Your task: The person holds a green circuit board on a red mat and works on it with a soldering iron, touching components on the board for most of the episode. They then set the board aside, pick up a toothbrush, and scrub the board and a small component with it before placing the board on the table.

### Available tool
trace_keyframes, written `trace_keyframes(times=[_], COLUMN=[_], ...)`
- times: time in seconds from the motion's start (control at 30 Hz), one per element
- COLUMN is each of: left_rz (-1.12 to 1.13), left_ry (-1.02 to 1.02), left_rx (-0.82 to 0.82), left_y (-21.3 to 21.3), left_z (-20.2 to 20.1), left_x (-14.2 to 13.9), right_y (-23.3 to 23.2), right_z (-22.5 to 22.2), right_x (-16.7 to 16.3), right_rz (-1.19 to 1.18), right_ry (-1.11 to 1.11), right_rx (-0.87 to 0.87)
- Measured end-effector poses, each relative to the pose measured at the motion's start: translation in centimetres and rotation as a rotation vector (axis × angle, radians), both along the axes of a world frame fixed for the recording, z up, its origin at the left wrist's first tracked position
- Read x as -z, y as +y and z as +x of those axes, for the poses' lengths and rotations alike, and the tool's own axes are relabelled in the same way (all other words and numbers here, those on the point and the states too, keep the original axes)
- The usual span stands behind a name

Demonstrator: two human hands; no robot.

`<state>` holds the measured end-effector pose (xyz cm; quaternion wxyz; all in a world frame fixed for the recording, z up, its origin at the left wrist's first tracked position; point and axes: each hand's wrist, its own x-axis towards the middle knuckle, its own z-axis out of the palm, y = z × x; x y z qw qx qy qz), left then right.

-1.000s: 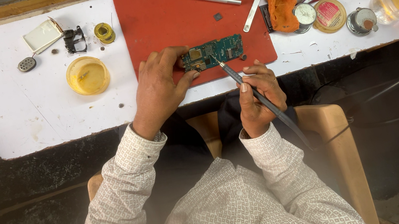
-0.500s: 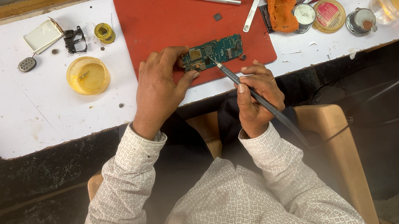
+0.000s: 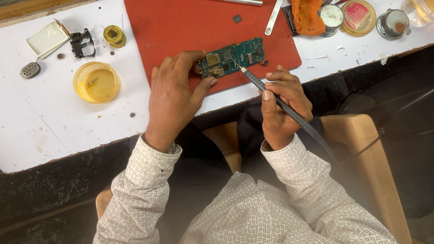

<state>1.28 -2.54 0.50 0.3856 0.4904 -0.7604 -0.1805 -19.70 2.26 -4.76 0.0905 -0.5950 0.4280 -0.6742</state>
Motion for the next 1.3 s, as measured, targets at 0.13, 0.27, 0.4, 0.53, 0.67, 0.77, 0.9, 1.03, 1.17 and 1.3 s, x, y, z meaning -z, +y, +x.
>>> trace_keyframes(times=[0.13,0.27,0.4,0.53,0.67,0.77,0.9,1.03,1.17,1.3], left_rz=[0.015,0.021,0.018,0.014,0.009,0.01,0.012,0.013,0.017,0.005], left_ry=[-0.001,-0.004,-0.012,-0.003,-0.004,-0.002,-0.001,-0.003,-0.006,-0.007], left_rx=[0.002,-0.001,0.001,0.0,-0.002,-0.002,-0.004,-0.002,-0.004,0.0], left_y=[-0.01,-0.04,-0.09,0.11,0.06,0.06,0.08,0.09,0.1,0.03], left_z=[-0.03,-0.15,-0.1,0.03,0.09,0.09,0.14,0.11,0.08,0.09], left_x=[-0.08,-0.07,-0.07,-0.16,-0.18,-0.19,-0.23,-0.24,-0.17,-0.1], right_y=[0.01,0.04,0.1,0.2,0.28,0.3,0.29,0.23,0.17,0.12], right_z=[0.01,0.06,0.15,0.24,0.29,0.3,0.31,0.32,0.35,0.38], right_x=[-0.08,-0.16,-0.24,-0.32,-0.41,-0.46,-0.51,-0.51,-0.46,-0.4], right_rz=[-0.001,-0.004,0.011,0.021,0.037,0.042,0.042,0.027,0.026,0.026], right_ry=[-0.005,0.002,0.011,0.013,0.038,0.045,0.053,0.057,0.053,0.059], right_rx=[0.007,0.011,-0.004,-0.007,-0.022,-0.024,-0.021,-0.009,-0.009,-0.008])
